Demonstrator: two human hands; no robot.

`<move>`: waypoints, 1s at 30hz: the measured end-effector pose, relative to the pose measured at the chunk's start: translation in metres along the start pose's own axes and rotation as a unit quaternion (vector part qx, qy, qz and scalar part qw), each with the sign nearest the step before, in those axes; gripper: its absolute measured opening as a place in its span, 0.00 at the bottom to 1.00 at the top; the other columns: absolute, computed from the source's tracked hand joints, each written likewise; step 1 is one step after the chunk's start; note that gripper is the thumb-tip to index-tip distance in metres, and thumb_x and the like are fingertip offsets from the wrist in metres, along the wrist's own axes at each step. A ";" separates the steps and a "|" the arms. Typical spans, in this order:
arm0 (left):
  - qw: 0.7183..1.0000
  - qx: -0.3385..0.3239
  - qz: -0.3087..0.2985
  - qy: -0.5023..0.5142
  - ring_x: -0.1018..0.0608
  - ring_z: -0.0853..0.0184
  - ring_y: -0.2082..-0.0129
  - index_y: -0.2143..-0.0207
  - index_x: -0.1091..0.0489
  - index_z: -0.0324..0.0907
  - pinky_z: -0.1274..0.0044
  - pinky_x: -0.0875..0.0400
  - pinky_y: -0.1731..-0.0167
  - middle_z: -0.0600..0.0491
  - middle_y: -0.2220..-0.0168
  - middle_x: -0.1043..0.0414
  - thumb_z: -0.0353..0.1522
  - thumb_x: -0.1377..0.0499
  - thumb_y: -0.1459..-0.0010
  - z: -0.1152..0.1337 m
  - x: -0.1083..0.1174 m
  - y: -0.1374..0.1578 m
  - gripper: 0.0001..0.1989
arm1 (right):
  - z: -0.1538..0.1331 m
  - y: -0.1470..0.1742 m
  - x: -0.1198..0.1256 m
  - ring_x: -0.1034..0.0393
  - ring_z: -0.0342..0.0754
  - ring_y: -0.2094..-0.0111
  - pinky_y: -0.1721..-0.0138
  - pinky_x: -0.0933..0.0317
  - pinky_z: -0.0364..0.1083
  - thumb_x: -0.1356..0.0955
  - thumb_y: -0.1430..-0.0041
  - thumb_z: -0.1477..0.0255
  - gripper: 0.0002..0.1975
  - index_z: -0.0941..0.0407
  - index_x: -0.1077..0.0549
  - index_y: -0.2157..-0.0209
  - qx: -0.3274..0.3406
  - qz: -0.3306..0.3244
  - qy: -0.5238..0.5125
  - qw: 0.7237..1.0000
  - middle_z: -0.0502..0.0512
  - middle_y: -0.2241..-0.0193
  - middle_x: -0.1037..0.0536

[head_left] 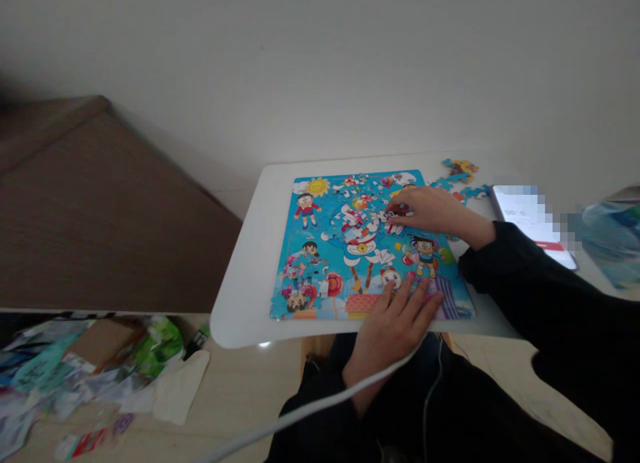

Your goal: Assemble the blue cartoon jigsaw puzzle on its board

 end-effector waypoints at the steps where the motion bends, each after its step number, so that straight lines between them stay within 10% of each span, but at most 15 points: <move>1: 1.000 0.000 0.002 0.000 0.34 0.61 0.40 0.37 0.45 0.45 0.68 0.37 0.44 0.51 0.37 0.42 0.33 0.54 0.33 0.000 0.000 0.000 0.22 | 0.001 0.001 0.001 0.28 0.54 0.58 0.65 0.41 0.47 0.38 0.40 0.59 0.18 0.54 0.24 0.58 -0.007 0.000 0.002 1.000 0.55 0.60 0.21; 16: 0.986 0.040 0.123 0.102 0.33 0.62 0.41 0.46 0.33 0.44 0.64 0.39 0.41 0.54 0.44 0.31 0.34 0.47 0.36 -0.021 0.045 0.036 0.16 | -0.015 0.018 0.022 0.28 0.56 0.58 0.71 0.41 0.48 0.40 0.37 0.60 0.18 0.53 0.25 0.55 -0.016 0.012 0.102 0.995 0.60 0.56 0.22; 24: 0.950 0.273 0.147 0.032 0.26 0.58 0.50 0.51 0.31 0.37 0.65 0.26 0.52 0.45 0.52 0.25 0.27 0.42 0.41 -0.123 0.070 0.126 0.15 | -0.128 0.004 0.015 0.28 0.53 0.54 0.60 0.37 0.49 0.41 0.36 0.59 0.20 0.53 0.27 0.50 0.182 -0.027 -0.039 0.982 0.57 0.54 0.23; 30: 0.940 0.315 0.117 0.049 0.24 0.56 0.53 0.54 0.28 0.38 0.62 0.24 0.55 0.45 0.55 0.24 0.31 0.43 0.40 -0.139 0.056 0.138 0.12 | -0.181 -0.038 -0.009 0.30 0.52 0.54 0.58 0.39 0.47 0.37 0.38 0.61 0.19 0.55 0.27 0.50 0.224 -0.028 -0.097 0.969 0.59 0.54 0.24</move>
Point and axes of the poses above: each hand's wrist, its own y-axis away from the middle knuckle, its own x-axis out of the back of the hand, z = x × y, the point moved 9 cm from there along -y, towards the middle knuckle
